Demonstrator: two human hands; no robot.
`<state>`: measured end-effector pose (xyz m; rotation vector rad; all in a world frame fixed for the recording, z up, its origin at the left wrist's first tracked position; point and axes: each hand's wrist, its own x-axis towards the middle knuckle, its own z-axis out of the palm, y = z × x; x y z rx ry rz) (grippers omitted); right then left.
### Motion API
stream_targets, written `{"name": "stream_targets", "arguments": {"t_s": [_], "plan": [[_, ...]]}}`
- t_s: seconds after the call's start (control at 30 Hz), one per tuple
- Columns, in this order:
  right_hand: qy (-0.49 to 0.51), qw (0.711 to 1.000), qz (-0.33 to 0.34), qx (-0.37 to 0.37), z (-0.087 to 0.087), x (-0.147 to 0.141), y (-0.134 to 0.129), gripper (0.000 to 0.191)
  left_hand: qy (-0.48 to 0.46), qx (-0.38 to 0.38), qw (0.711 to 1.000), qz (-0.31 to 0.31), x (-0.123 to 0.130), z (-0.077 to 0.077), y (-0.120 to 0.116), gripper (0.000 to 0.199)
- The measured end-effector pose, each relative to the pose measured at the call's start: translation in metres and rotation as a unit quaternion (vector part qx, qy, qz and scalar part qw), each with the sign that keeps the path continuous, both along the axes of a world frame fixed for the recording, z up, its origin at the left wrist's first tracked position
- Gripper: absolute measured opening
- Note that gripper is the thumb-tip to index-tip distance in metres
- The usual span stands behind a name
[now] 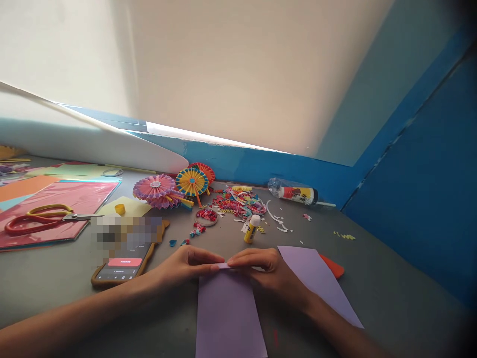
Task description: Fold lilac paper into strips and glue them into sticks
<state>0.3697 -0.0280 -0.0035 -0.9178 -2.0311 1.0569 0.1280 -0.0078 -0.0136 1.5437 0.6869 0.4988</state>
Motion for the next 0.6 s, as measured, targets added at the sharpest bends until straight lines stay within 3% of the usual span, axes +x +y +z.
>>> {"name": "stream_targets", "arguments": {"t_s": [0.23,0.6], "plan": [[-0.012,0.983,-0.06,-0.172,0.007,-0.01,-0.005,0.031,0.022,0.014,0.998,0.05,0.002,-0.003,-0.005,0.042],[-0.014,0.985,-0.065,-0.158,0.001,-0.012,-0.004,0.032,0.053,0.077,0.995,0.044,0.004,-0.008,-0.006,0.041]]}}
